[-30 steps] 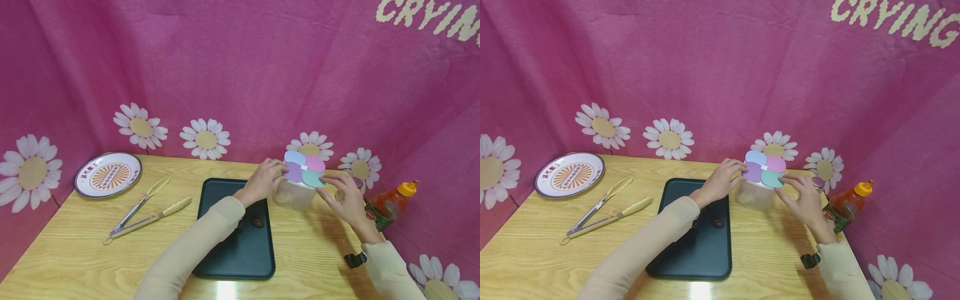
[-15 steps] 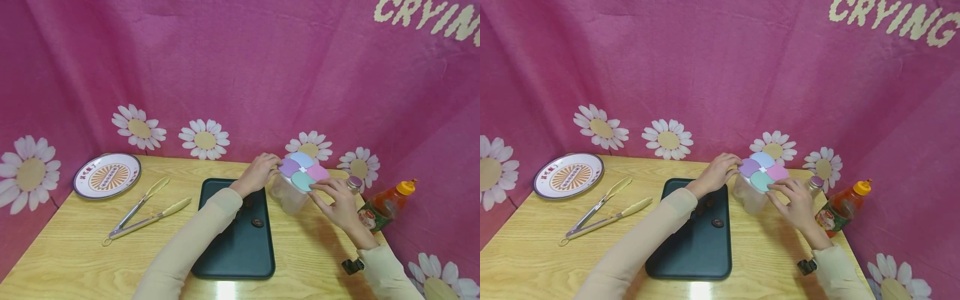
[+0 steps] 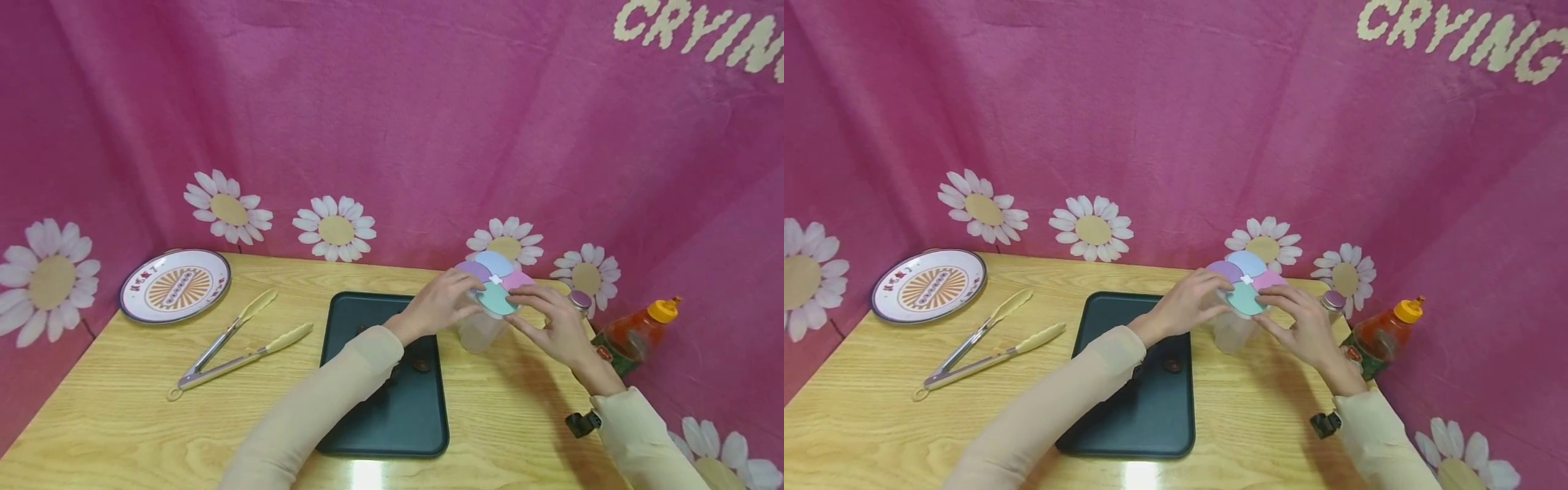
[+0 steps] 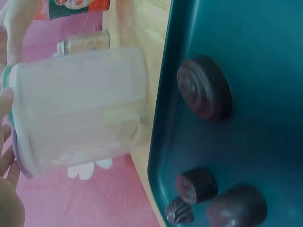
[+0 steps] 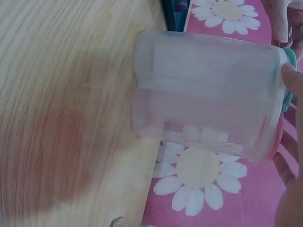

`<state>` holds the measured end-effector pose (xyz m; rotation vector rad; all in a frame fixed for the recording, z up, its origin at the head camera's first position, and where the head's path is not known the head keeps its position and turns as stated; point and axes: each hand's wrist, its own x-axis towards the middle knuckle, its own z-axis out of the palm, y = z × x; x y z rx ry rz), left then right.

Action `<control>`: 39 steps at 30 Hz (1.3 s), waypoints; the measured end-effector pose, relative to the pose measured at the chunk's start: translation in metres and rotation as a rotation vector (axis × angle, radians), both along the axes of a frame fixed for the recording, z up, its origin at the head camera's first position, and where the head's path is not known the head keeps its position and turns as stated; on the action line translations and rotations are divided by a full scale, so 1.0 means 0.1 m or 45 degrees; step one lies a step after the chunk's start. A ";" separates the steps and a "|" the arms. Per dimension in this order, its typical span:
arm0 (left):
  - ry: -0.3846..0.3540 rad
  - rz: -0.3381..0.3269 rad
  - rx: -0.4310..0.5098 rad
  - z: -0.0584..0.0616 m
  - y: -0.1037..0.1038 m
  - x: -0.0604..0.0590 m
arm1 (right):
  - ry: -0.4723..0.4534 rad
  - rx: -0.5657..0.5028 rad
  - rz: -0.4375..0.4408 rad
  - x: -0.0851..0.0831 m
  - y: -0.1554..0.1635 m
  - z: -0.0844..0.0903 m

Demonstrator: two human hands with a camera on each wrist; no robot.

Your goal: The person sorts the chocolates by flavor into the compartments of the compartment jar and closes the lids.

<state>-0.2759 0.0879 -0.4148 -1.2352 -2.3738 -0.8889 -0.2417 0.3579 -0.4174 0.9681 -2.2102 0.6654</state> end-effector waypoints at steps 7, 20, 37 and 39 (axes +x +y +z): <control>0.034 0.044 -0.054 -0.02 0.03 -0.01 | 0.081 -0.062 0.063 -0.05 -0.06 -0.03; 0.029 0.010 -0.066 -0.05 0.00 -0.04 | 0.115 -0.064 0.048 -0.05 -0.11 -0.05; 0.086 0.026 -0.061 0.02 0.03 -0.07 | 0.100 -0.054 0.028 -0.07 -0.11 0.00; 0.091 0.024 -0.053 0.03 0.04 -0.08 | 0.063 -0.055 0.005 -0.06 -0.10 0.02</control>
